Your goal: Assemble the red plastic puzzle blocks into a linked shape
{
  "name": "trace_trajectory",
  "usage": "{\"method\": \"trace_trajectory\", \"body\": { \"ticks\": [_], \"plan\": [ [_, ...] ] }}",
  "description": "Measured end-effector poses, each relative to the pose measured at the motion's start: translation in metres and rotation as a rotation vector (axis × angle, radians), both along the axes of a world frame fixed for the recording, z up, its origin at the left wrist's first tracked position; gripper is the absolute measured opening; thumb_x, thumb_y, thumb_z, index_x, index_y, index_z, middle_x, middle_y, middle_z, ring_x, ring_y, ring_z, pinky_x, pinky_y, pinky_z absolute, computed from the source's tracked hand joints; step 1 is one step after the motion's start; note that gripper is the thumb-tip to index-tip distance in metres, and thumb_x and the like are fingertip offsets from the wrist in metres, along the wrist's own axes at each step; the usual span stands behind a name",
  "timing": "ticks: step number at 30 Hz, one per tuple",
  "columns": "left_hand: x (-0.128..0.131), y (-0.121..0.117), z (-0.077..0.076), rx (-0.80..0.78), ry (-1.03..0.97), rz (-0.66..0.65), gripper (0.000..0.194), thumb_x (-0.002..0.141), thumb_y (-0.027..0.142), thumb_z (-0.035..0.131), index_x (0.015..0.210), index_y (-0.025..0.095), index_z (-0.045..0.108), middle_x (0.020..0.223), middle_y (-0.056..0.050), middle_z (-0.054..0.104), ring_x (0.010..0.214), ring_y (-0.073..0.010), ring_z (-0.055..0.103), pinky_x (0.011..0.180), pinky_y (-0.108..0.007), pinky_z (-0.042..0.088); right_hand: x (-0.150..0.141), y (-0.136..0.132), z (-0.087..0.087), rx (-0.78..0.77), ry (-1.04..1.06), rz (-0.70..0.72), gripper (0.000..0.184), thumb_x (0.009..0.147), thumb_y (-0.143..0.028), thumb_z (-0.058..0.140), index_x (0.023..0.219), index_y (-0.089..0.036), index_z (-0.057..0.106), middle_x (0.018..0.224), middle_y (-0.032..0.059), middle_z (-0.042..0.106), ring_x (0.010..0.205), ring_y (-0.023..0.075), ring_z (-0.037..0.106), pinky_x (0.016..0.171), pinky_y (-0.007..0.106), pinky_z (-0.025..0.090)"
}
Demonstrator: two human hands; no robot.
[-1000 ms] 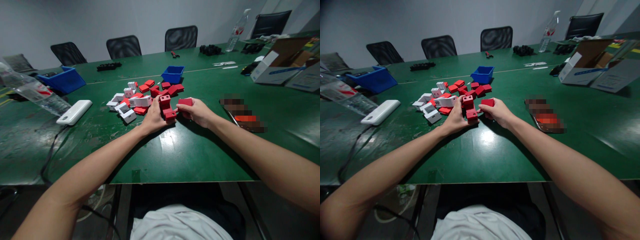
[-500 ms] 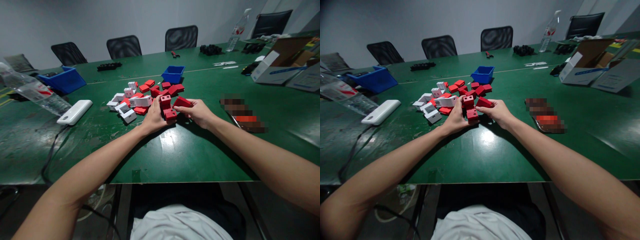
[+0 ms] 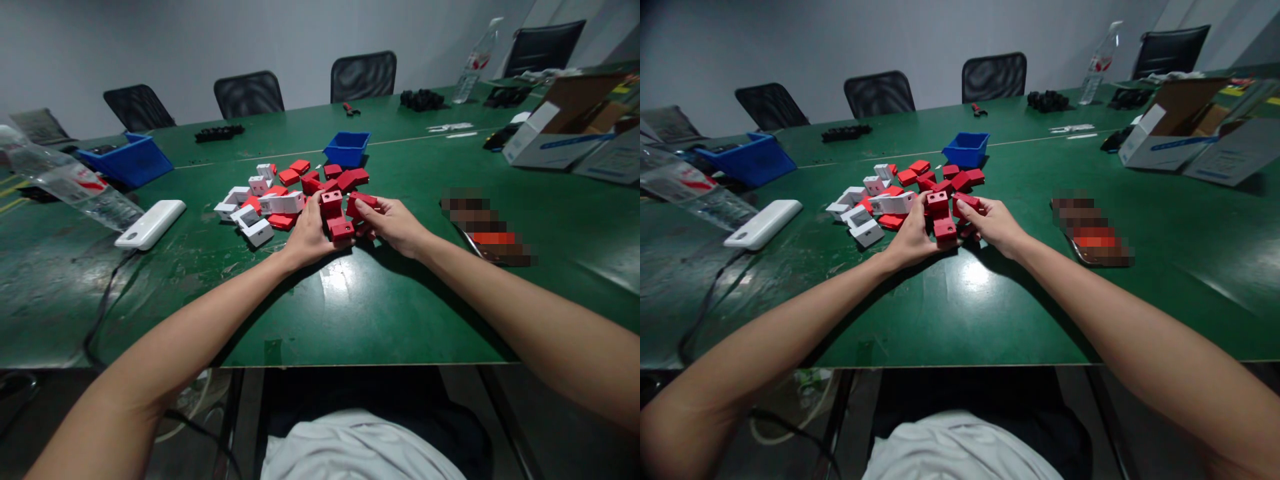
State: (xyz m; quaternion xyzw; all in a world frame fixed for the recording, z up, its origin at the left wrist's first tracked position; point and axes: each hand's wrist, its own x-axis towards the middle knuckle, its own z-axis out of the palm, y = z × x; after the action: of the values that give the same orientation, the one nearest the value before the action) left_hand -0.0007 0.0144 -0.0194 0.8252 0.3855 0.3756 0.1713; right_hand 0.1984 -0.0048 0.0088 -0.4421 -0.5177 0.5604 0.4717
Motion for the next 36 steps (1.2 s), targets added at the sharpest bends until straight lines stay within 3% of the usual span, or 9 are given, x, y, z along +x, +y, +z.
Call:
{"method": "trace_trajectory", "body": {
  "ticks": [4, 8, 11, 17, 23, 29, 36],
  "plan": [
    [0.0004, -0.0013, 0.0018, -0.001, 0.008, 0.01, 0.108, 0.062, 0.049, 0.087, 0.144, 0.016, 0.026, 0.146, -0.023, 0.043, 0.136, -0.0383, 0.046, 0.115, -0.056, 0.038, 0.0, 0.0028, 0.0028, -0.11, 0.098, -0.027, 0.042, 0.082, -0.056, 0.074, 0.096, -0.018, 0.064, 0.075, 0.0025, 0.066, 0.053, 0.0107, 0.058, 0.042, 0.021, 0.038],
    [0.0004, -0.002, 0.0024, -0.01, 0.0, 0.008, 0.107, 0.061, 0.048, 0.088, 0.144, 0.019, 0.027, 0.146, -0.021, 0.044, 0.136, -0.038, 0.047, 0.115, -0.057, 0.038, 0.0, 0.0038, 0.0054, -0.179, 0.16, -0.03, 0.019, 0.084, -0.033, 0.072, 0.092, -0.018, 0.064, 0.08, 0.0048, 0.067, 0.058, 0.0132, 0.061, 0.047, 0.024, 0.042],
    [0.0004, -0.0024, 0.0027, -0.017, -0.001, 0.008, 0.108, 0.06, 0.047, 0.088, 0.144, 0.019, 0.027, 0.146, -0.021, 0.044, 0.136, -0.038, 0.047, 0.115, -0.057, 0.038, -0.0005, 0.0031, 0.0059, -0.176, 0.177, -0.025, 0.012, 0.079, -0.019, 0.071, 0.09, -0.016, 0.064, 0.078, 0.0034, 0.066, 0.059, 0.0123, 0.06, 0.05, 0.024, 0.043],
    [0.0012, -0.0037, 0.0042, -0.018, 0.014, 0.02, 0.107, 0.061, 0.049, 0.087, 0.144, 0.016, 0.027, 0.146, -0.023, 0.044, 0.136, -0.0383, 0.047, 0.115, -0.057, 0.038, 0.0004, 0.0032, 0.0052, -0.169, 0.184, -0.02, 0.018, 0.072, -0.009, 0.073, 0.089, -0.013, 0.067, 0.078, 0.0032, 0.066, 0.064, 0.0102, 0.06, 0.054, 0.021, 0.045],
    [0.0014, -0.0036, 0.0043, -0.029, 0.02, 0.027, 0.111, 0.06, 0.05, 0.088, 0.144, 0.015, 0.026, 0.147, -0.025, 0.042, 0.137, -0.039, 0.046, 0.114, -0.057, 0.039, 0.0037, 0.0034, 0.0013, -0.126, 0.183, -0.071, 0.049, 0.055, 0.004, 0.077, 0.094, -0.02, 0.059, 0.087, 0.0003, 0.068, 0.071, 0.0124, 0.064, 0.062, 0.024, 0.053],
    [0.001, -0.0035, 0.0042, -0.029, 0.013, 0.02, 0.109, 0.061, 0.048, 0.088, 0.145, 0.018, 0.026, 0.148, -0.023, 0.044, 0.136, -0.0395, 0.047, 0.112, -0.059, 0.04, 0.002, 0.0023, 0.0016, -0.142, 0.222, -0.049, 0.036, 0.07, -0.01, 0.077, 0.098, -0.02, 0.057, 0.092, 0.0037, 0.071, 0.073, 0.0148, 0.068, 0.065, 0.028, 0.055],
    [0.0015, -0.0042, 0.0053, -0.014, 0.007, 0.04, 0.109, 0.06, 0.049, 0.088, 0.146, 0.021, 0.028, 0.146, -0.021, 0.047, 0.133, -0.0393, 0.05, 0.109, -0.057, 0.042, 0.005, 0.0055, -0.0038, -0.078, 0.192, -0.048, 0.038, 0.059, -0.008, 0.082, 0.089, -0.018, 0.061, 0.087, 0.0008, 0.07, 0.078, 0.0138, 0.068, 0.076, 0.029, 0.056]
  ]
}}
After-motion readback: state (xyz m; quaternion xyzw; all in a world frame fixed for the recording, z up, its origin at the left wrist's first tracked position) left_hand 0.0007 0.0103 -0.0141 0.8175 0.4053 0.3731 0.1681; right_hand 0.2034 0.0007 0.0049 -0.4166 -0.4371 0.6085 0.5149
